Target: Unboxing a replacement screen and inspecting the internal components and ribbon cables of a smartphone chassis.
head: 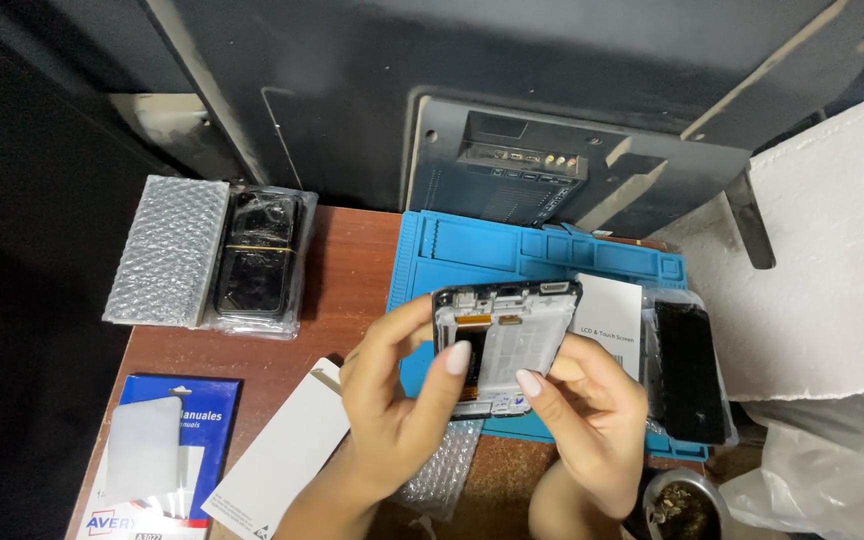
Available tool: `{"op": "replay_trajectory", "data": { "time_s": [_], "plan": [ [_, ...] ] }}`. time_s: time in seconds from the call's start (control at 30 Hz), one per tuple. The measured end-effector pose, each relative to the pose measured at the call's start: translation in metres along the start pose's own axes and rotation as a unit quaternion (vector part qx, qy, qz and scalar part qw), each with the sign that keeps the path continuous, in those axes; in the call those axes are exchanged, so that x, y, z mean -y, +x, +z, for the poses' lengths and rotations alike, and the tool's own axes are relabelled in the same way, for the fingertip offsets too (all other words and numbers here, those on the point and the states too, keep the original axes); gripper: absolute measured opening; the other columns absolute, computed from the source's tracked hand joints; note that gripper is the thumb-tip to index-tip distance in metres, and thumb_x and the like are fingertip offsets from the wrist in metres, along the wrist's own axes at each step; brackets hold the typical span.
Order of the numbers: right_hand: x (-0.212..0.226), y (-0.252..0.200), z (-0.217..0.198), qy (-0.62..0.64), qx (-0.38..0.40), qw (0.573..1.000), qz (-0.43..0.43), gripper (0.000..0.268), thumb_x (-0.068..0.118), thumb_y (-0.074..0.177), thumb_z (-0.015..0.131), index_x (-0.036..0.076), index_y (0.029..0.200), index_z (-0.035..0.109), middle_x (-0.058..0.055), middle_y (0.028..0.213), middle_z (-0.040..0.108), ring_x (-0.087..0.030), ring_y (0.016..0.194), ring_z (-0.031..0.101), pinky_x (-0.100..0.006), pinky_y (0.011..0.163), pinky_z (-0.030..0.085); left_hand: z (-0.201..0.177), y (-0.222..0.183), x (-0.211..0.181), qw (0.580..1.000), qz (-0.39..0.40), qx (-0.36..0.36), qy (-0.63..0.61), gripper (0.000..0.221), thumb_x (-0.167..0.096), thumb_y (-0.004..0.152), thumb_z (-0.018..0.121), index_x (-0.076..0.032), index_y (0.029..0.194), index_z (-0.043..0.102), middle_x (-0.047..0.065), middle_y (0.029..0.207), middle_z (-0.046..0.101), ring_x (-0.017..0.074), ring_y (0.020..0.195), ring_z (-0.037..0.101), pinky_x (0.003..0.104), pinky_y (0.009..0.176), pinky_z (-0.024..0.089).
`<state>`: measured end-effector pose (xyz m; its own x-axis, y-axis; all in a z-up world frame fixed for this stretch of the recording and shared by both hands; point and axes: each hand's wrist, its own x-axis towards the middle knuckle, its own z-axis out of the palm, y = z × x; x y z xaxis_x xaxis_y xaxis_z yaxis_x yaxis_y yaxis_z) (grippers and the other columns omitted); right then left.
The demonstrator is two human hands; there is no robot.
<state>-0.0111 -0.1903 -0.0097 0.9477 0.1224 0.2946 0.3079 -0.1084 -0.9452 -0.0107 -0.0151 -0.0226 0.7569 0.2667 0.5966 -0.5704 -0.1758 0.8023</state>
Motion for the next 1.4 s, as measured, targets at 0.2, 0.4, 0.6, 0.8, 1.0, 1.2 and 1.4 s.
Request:
{"op": "replay_trajectory", "data": {
  "time_s": [0.2, 0.4, 0.6, 0.8, 1.0, 1.2, 1.4],
  "plan": [
    [0.0, -0.002, -0.01, 0.029, 0.075, 0.995, 0.051, 0.032, 0.009, 0.096, 0.067, -0.008, 0.122, 0.067, -0.018, 0.107, 0.084, -0.021, 0.096, 0.079, -0.032, 0.085, 0.064, 0.0, 0.003, -0.009, 1.0, -0.024, 0.012, 0.008, 0.026, -0.021, 0.101, 0.067, -0.002, 0.119, 0.062, 0.005, 0.097, 0.078, 0.0123, 0.081, 0.074, 0.027, 0.075, 0.059],
    [0.0, -0.007, -0.021, 0.03, 0.103, 0.992, 0.058, 0.035, 0.01, 0.093, 0.068, -0.006, 0.125, 0.065, -0.019, 0.116, 0.083, -0.021, 0.101, 0.078, -0.034, 0.085, 0.065, 0.001, 0.004, -0.016, 0.998, -0.036, 0.054, 0.007, 0.024, -0.023, 0.099, 0.07, -0.004, 0.114, 0.067, 0.0, 0.084, 0.073, 0.0105, 0.067, 0.062, 0.026, 0.063, 0.053],
    [-0.02, -0.025, -0.028, -0.007, -0.011, 1.0, 0.01, 0.035, 0.02, 0.097, 0.063, -0.007, 0.119, 0.067, -0.016, 0.106, 0.08, -0.019, 0.092, 0.075, -0.029, 0.084, 0.059, -0.003, 0.008, -0.025, 0.981, -0.114, 0.15, -0.041, 0.022, -0.026, 0.1, 0.069, -0.009, 0.113, 0.069, -0.008, 0.075, 0.058, 0.0071, 0.065, 0.046, 0.023, 0.061, 0.045],
    [-0.012, -0.037, -0.032, -0.048, -0.037, 0.997, 0.052, 0.03, 0.023, 0.095, 0.065, -0.003, 0.11, 0.069, -0.012, 0.099, 0.08, -0.015, 0.085, 0.073, -0.027, 0.076, 0.058, -0.002, 0.005, -0.027, 0.973, -0.109, 0.184, -0.083, 0.022, -0.026, 0.103, 0.066, -0.007, 0.114, 0.067, -0.006, 0.078, 0.063, 0.0084, 0.065, 0.051, 0.024, 0.062, 0.049],
    [-0.009, -0.04, -0.031, -0.037, -0.046, 0.996, 0.063, 0.03, 0.021, 0.096, 0.065, -0.004, 0.111, 0.068, -0.013, 0.099, 0.08, -0.016, 0.084, 0.074, -0.028, 0.076, 0.059, -0.002, 0.003, -0.024, 0.976, -0.087, 0.182, -0.087, 0.023, -0.025, 0.104, 0.066, -0.005, 0.116, 0.067, -0.004, 0.083, 0.064, 0.0102, 0.069, 0.055, 0.026, 0.066, 0.051],
    [-0.013, -0.041, -0.022, -0.107, -0.108, 0.988, -0.015, 0.026, 0.013, 0.093, 0.065, -0.005, 0.111, 0.069, -0.011, 0.096, 0.079, -0.012, 0.083, 0.071, -0.024, 0.082, 0.056, -0.007, 0.013, -0.022, 0.972, -0.07, 0.21, -0.082, 0.024, -0.021, 0.103, 0.066, -0.001, 0.115, 0.067, 0.006, 0.101, 0.075, 0.0161, 0.082, 0.07, 0.03, 0.075, 0.058],
    [0.012, -0.02, -0.024, -0.206, -0.015, 0.977, -0.057, 0.025, 0.009, 0.093, 0.066, -0.002, 0.115, 0.07, -0.016, 0.108, 0.08, -0.022, 0.1, 0.08, -0.029, 0.095, 0.062, -0.013, 0.016, -0.01, 0.977, -0.048, 0.197, -0.058, 0.02, -0.024, 0.101, 0.069, -0.007, 0.109, 0.072, 0.005, 0.102, 0.08, 0.0173, 0.086, 0.076, 0.029, 0.082, 0.059]
  ]
}}
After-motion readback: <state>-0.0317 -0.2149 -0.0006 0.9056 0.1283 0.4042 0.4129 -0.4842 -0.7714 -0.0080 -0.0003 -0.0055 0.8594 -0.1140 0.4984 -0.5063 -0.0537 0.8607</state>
